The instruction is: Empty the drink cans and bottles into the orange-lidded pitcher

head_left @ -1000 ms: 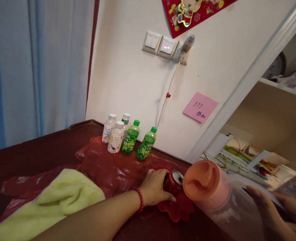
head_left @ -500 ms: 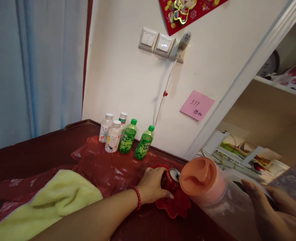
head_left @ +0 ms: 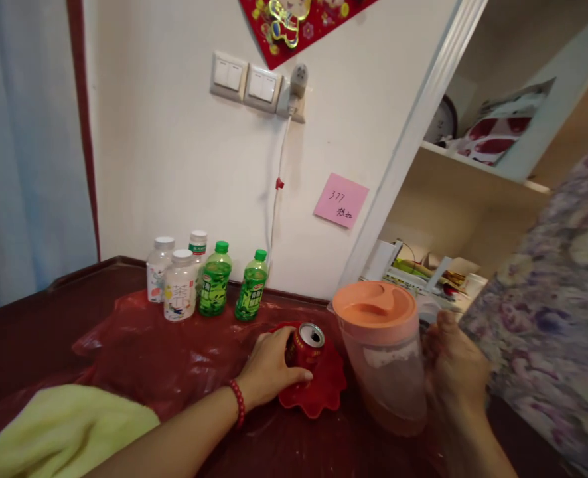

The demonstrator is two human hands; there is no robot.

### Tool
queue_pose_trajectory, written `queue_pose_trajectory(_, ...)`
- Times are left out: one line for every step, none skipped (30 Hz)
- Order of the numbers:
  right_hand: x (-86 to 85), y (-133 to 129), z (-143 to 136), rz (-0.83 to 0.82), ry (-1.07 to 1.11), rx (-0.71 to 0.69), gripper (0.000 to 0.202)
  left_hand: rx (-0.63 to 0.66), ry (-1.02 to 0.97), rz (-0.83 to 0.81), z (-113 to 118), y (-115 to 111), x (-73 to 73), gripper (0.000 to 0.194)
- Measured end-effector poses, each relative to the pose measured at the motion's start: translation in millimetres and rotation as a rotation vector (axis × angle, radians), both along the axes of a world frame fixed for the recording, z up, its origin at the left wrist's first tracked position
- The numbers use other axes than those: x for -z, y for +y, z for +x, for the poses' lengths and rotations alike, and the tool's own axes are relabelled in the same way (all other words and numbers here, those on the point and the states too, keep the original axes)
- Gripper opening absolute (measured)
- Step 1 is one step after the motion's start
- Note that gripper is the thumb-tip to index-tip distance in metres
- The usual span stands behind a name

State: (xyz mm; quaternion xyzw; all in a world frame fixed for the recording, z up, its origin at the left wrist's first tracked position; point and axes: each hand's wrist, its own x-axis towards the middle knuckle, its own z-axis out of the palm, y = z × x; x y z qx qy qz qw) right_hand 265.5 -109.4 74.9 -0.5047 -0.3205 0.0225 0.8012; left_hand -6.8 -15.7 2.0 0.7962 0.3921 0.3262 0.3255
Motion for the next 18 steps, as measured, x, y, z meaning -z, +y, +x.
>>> queue_pose_trajectory(0.2, 1.8, -0.5, 0.012, 0.041, -0.007, 0.072, 0.000, -0.008, 0.002, 0.1, 0.2, -0.6, 0.068)
queue_pose_trajectory(0.6, 3.4, -0.6, 0.022, 0.077, -0.016, 0.073, 0.001, -0.016, 0.003, 0.2, 0.4, -1.2, 0.067)
queue_pose_trajectory(1.4, 4.8, -0.5, 0.029, 0.106, -0.027, 0.073, 0.000, -0.022, 0.003, 0.3, 0.5, -1.8, 0.066)
queue_pose_trajectory(2.4, 6.1, 0.0, 0.036, 0.131, -0.036, 0.073, -0.001, -0.028, 0.003, 0.4, 0.6, -2.3, 0.066)
queue_pose_trajectory(3.8, 7.4, 0.9, 0.040, 0.152, -0.045, 0.073, -0.003, -0.032, 0.002, 0.6, 0.8, -2.5, 0.065)
queue_pose_trajectory(5.4, 8.6, 2.0, 0.044, 0.172, -0.053, 0.072, -0.006, -0.035, 0.000, 0.8, 1.0, -2.5, 0.065)
queue_pose_trajectory(7.2, 9.8, 3.5, 0.047, 0.191, -0.064, 0.072, -0.009, -0.037, -0.002, 1.1, 1.3, -2.3, 0.065)
queue_pose_trajectory(9.2, 11.1, 5.3, 0.050, 0.209, -0.079, 0.071, -0.012, -0.037, -0.004, 1.3, 1.5, -2.0, 0.065)
queue_pose_trajectory(11.5, 12.5, 7.5, 0.051, 0.227, -0.097, 0.071, -0.015, -0.035, -0.007, 1.5, 1.8, -1.6, 0.064)
queue_pose_trajectory(14.2, 13.9, 10.0, 0.051, 0.245, -0.121, 0.072, -0.017, -0.031, -0.008, 1.7, 2.1, -1.3, 0.063)
queue_pose_trajectory(17.2, 15.5, 12.9, 0.051, 0.262, -0.146, 0.072, -0.020, -0.025, -0.008, 1.8, 2.2, -1.2, 0.062)
queue_pose_trajectory(20.5, 17.1, 16.1, 0.050, 0.278, -0.171, 0.073, -0.024, -0.019, -0.006, 1.8, 2.2, -1.4, 0.062)
queue_pose_trajectory(24.3, 18.8, 19.5, 0.051, 0.292, -0.195, 0.073, -0.025, -0.013, 0.000, 1.7, 2.2, -1.8, 0.061)
queue_pose_trajectory(28.3, 20.5, 23.1, 0.053, 0.304, -0.217, 0.073, -0.025, -0.008, 0.007, 1.6, 2.0, -2.5, 0.061)
queue_pose_trajectory(32.6, 22.3, 26.9, 0.056, 0.312, -0.237, 0.072, -0.025, -0.004, 0.013, 1.5, 1.8, -3.3, 0.062)
queue_pose_trajectory(37.1, 23.9, 30.7, 0.061, 0.318, -0.254, 0.070, -0.025, -0.001, 0.017, 1.5, 1.6, -4.3, 0.063)
queue_pose_trajectory(41.5, 25.5, 34.4, 0.069, 0.321, -0.270, 0.068, -0.025, 0.000, 0.016, 1.5, 1.4, -5.2, 0.065)
queue_pose_trajectory(45.9, 26.9, 38.0, 0.077, 0.321, -0.288, 0.065, -0.027, 0.001, 0.012, 1.5, 1.3, -6.0, 0.066)
